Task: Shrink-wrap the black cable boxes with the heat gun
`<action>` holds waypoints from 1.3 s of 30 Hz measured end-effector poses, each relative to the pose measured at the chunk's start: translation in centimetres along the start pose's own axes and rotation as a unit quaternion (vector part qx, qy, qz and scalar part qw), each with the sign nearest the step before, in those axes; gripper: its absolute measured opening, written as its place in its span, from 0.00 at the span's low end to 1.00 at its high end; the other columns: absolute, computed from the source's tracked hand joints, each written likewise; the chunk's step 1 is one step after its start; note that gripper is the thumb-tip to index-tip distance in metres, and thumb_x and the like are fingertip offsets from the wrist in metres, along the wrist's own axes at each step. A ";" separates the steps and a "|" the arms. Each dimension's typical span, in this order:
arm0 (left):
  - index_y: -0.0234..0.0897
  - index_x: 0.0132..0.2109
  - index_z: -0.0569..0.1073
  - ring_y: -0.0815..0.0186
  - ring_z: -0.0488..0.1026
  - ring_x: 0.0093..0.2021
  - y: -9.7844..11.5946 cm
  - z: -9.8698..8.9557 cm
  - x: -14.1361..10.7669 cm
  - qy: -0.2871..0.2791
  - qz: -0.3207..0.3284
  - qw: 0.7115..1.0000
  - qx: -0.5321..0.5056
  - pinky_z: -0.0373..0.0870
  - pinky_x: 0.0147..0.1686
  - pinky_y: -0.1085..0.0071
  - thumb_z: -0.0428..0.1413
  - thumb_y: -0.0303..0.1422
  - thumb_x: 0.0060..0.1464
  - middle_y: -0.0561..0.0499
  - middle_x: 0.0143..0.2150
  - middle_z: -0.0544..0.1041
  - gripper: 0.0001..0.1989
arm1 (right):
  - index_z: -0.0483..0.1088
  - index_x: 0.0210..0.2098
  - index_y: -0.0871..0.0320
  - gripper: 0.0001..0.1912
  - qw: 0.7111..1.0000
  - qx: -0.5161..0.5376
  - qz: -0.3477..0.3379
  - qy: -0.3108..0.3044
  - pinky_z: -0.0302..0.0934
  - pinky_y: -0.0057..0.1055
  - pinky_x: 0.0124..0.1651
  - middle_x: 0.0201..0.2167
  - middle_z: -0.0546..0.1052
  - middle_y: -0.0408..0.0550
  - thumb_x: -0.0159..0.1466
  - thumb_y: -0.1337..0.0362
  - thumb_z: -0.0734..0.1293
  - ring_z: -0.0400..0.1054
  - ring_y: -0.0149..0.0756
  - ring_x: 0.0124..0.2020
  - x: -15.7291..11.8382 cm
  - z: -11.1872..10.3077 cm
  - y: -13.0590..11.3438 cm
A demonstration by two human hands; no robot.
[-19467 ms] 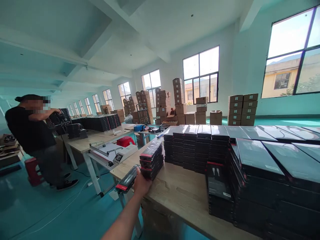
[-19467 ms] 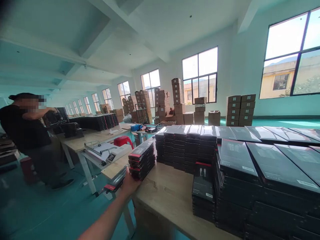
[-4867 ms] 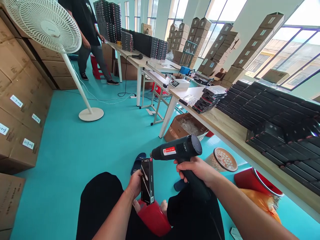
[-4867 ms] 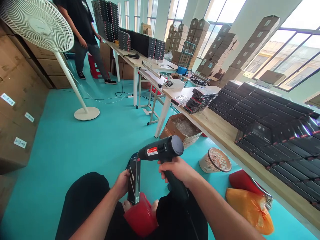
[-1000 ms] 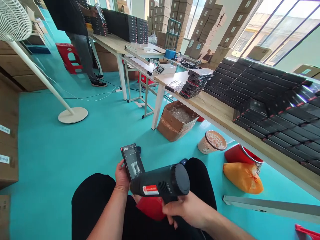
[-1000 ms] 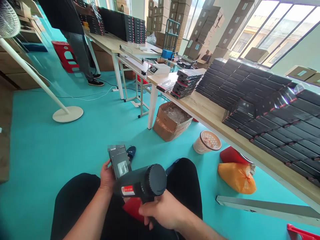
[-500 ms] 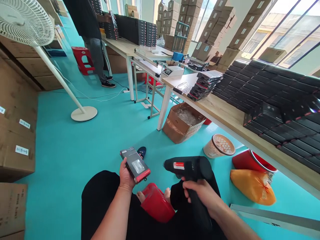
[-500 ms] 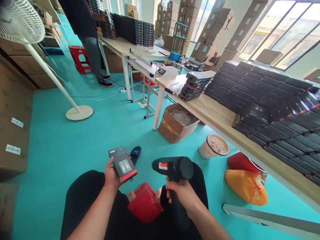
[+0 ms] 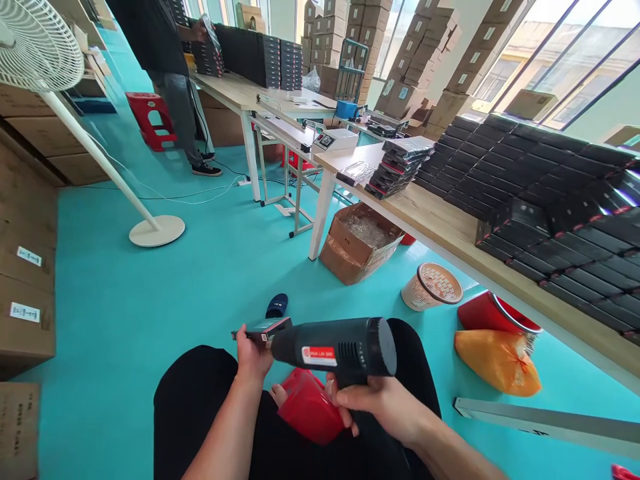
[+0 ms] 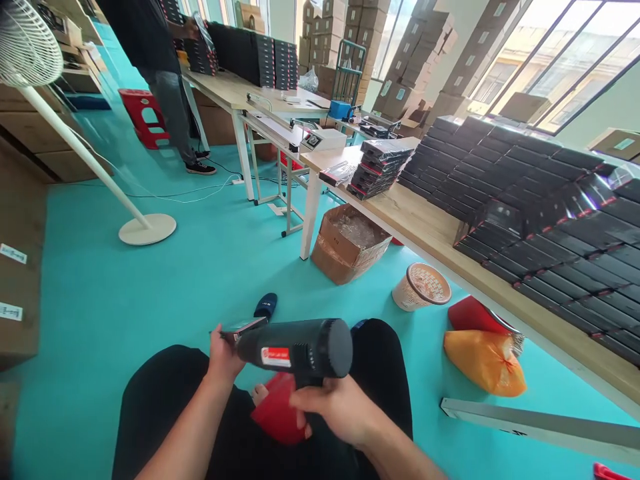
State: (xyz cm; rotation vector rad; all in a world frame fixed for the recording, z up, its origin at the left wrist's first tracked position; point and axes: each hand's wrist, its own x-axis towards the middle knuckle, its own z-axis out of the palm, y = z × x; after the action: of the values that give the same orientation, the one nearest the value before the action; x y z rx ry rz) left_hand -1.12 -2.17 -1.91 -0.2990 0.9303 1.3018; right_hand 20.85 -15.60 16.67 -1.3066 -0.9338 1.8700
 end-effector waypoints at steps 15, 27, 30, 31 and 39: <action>0.38 0.47 0.75 0.64 0.78 0.32 0.2 0.0 0.9 0.042 0.055 0.997 -0.017 0.76 0.34 0.69 0.49 0.31 0.60 0.51 0.35 0.79 0.13 | 0.75 0.35 0.61 0.12 0.989 0.013 0.016 0.147 0.59 0.32 0.27 0.18 0.72 0.42 0.53 0.60 0.73 0.65 0.33 0.21 1.1 -0.9 -1.1; 0.38 0.43 0.74 0.54 0.78 0.32 0.7 -0.5 -0.7 -0.021 -0.008 0.999 -0.037 0.77 0.34 0.58 0.51 0.28 0.43 0.46 0.32 0.79 0.18 | 0.78 0.41 0.63 0.17 0.987 0.131 0.024 0.094 0.60 0.28 0.24 0.29 0.75 0.46 0.54 0.60 0.75 0.67 0.31 0.23 -2.2 -4.2 -0.2; 0.37 0.40 0.73 0.54 0.78 0.32 0.6 0.0 -1.2 -0.030 -0.003 0.999 -0.026 0.77 0.34 0.58 0.51 0.28 0.42 0.45 0.32 0.78 0.15 | 0.77 0.40 0.63 0.16 0.991 0.094 0.029 0.091 0.59 0.28 0.24 0.28 0.75 0.47 0.54 0.59 0.74 0.66 0.32 0.23 -2.9 -4.7 -0.4; 0.37 0.40 0.73 0.55 0.78 0.32 0.6 0.2 -1.4 -0.029 0.000 0.999 -0.023 0.77 0.33 0.59 0.50 0.28 0.41 0.45 0.32 0.78 0.15 | 0.77 0.39 0.63 0.16 0.992 0.080 0.034 0.088 0.58 0.28 0.24 0.27 0.75 0.46 0.55 0.59 0.74 0.66 0.32 0.23 -3.1 -4.8 -0.4; 0.37 0.39 0.75 0.56 0.76 0.30 0.4 0.2 -1.0 -0.034 0.021 0.999 -0.002 0.75 0.32 0.61 0.50 0.27 0.42 0.47 0.30 0.78 0.15 | 0.75 0.41 0.61 0.18 0.996 -0.012 0.041 0.082 0.61 0.33 0.29 0.22 0.72 0.42 0.57 0.55 0.72 0.64 0.34 0.24 -3.0 -3.0 -0.6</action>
State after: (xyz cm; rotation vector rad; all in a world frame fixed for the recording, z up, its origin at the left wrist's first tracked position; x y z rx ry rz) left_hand -1.42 -2.64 -0.91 -0.2382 0.8804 1.3445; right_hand 24.64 -17.23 17.85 -1.5089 -0.8307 1.7866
